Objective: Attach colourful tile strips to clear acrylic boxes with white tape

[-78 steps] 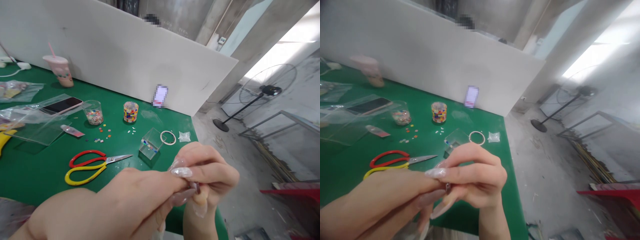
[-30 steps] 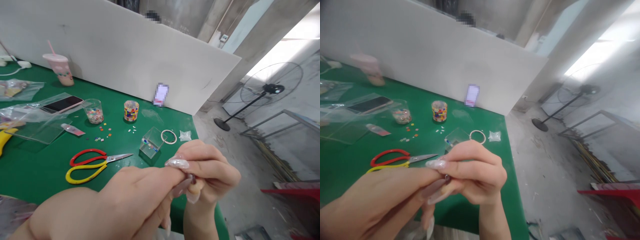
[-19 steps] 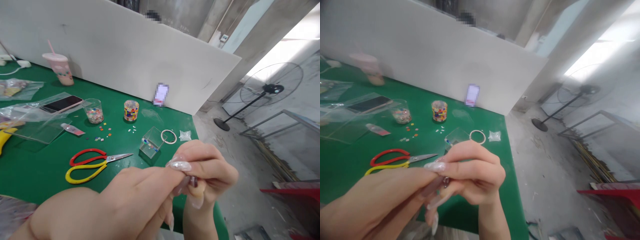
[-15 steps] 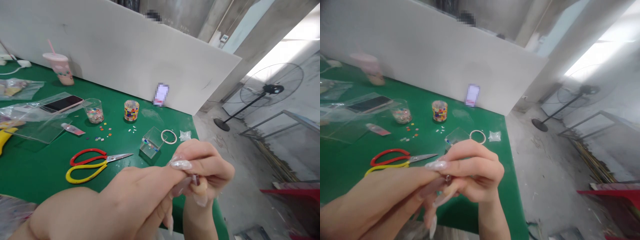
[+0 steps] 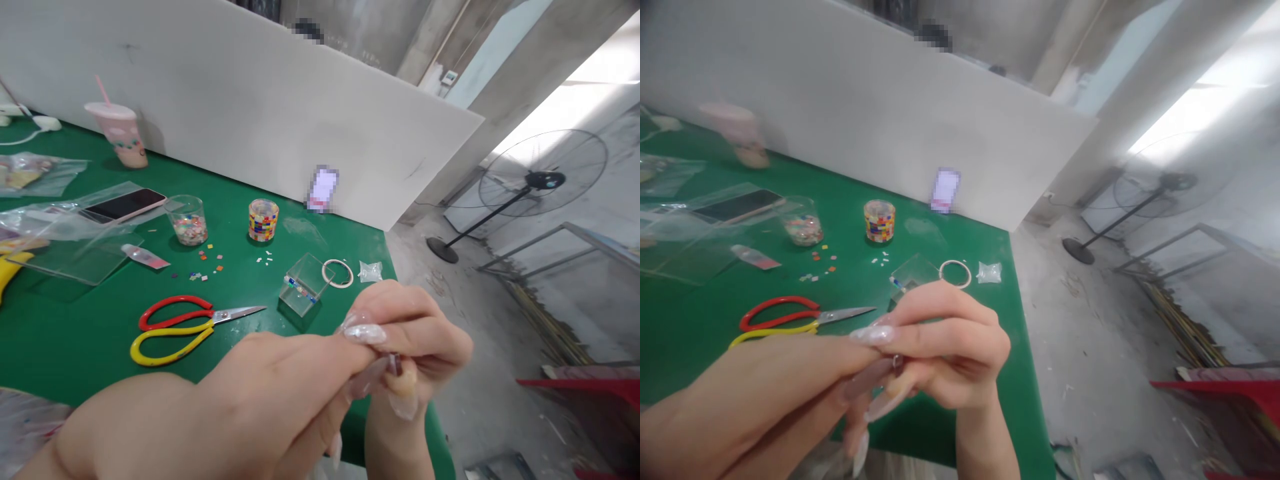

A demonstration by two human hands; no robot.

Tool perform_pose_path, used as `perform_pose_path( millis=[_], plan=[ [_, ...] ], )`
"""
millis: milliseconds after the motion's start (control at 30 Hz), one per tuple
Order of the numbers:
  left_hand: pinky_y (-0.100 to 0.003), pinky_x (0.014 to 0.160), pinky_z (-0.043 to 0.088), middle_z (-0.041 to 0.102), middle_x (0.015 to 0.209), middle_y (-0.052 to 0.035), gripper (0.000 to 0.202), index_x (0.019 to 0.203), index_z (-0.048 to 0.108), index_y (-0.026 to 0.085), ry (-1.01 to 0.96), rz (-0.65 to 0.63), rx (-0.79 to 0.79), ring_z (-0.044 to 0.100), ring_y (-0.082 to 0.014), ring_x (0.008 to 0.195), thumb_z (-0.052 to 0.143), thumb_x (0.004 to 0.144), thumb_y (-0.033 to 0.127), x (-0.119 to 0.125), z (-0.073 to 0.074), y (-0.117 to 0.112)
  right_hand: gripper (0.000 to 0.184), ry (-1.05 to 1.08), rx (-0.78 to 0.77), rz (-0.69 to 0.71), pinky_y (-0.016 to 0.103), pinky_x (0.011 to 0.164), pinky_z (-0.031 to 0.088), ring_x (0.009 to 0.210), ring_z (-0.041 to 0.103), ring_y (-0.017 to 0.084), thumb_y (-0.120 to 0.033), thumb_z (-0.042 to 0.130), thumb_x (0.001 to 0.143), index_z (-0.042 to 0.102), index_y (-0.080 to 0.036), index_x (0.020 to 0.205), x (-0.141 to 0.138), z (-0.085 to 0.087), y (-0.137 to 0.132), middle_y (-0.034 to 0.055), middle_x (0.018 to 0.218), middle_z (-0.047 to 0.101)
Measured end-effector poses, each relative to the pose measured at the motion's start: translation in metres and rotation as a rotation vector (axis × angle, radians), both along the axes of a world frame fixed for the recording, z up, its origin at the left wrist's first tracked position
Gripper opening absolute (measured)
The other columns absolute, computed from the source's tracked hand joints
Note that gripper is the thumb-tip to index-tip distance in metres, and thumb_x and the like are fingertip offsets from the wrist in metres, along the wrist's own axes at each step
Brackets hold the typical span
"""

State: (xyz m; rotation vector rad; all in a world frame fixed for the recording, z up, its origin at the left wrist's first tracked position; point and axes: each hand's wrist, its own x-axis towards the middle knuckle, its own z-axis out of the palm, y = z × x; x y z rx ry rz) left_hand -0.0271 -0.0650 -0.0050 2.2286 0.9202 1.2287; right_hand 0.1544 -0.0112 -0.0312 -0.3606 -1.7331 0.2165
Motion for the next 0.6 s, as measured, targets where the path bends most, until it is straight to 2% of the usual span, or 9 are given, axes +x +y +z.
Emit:
perform_pose_path(
  millis=[67,133,200,333,467,533,600],
  plan=[
    [-0.012,0.054,0.056,0.072,0.067,0.0071,0.036,0.116,0.075,0.031,0.020,-0.007,0.004,0.068,-0.0098,0.053,0.040,0.115,0.038,0.000,0.000,0.000,0.016,0.150,0.052,0.082,0.023,0.068,0.064,0.072,0.073,0.011,-0.019,0.066,0.103,0.081,-0.015,0.107,-0.003,0.004,0.001,0.0032,0.090,0.078],
    [-0.012,0.049,0.053,0.074,0.071,0.0059,0.034,0.115,0.075,0.029,0.060,-0.017,0.010,0.068,-0.0100,0.054,0.041,0.114,0.035,-0.001,0.000,-0.002,0.015,0.194,0.063,0.119,0.021,0.069,0.065,0.073,0.074,0.011,-0.015,0.070,0.100,0.084,-0.011,0.104,-0.005,0.009,0.002,0.0039,0.088,0.079],
    [-0.014,0.048,0.053,0.077,0.076,0.0046,0.035,0.116,0.075,0.029,0.120,-0.003,0.036,0.071,-0.0113,0.058,0.039,0.113,0.032,0.000,-0.002,-0.004,0.016,0.198,0.049,0.133,0.021,0.067,0.066,0.071,0.075,0.011,-0.017,0.071,0.100,0.085,-0.012,0.107,-0.007,0.011,0.003,0.0036,0.086,0.080],
    [-0.017,0.055,0.059,0.079,0.081,0.0056,0.035,0.116,0.076,0.031,0.216,0.007,0.109,0.073,-0.0125,0.060,0.040,0.112,0.029,0.002,-0.008,-0.005,0.017,0.229,0.032,0.176,0.022,0.063,0.066,0.071,0.075,0.012,-0.018,0.072,0.100,0.085,-0.014,0.111,-0.009,0.010,0.005,0.0036,0.087,0.080],
    [-0.019,0.058,0.061,0.079,0.081,0.0066,0.031,0.129,0.071,0.032,0.234,0.022,0.138,0.073,-0.0138,0.060,0.048,0.109,0.027,0.000,-0.010,-0.002,0.019,0.266,0.026,0.240,0.022,0.059,0.064,0.069,0.074,0.012,-0.018,0.071,0.100,0.086,-0.016,0.112,-0.013,0.011,0.010,0.0027,0.083,0.078],
    [-0.019,0.057,0.061,0.079,0.080,0.0073,0.029,0.130,0.068,0.034,0.222,0.038,0.172,0.075,-0.0146,0.061,0.048,0.110,0.031,-0.005,-0.009,-0.003,0.019,0.255,0.044,0.219,0.022,0.059,0.065,0.070,0.074,0.012,-0.020,0.071,0.100,0.086,-0.018,0.111,-0.013,0.012,0.012,0.0019,0.082,0.077],
    [-0.020,0.060,0.063,0.083,0.090,0.0064,0.027,0.131,0.064,0.036,0.228,0.127,0.187,0.079,-0.0161,0.069,0.046,0.111,0.032,-0.010,-0.006,-0.006,0.019,0.236,0.079,0.148,0.021,0.063,0.065,0.073,0.074,0.012,-0.021,0.070,0.102,0.085,-0.020,0.112,-0.010,0.013,0.012,0.0010,0.084,0.076]
  ],
)
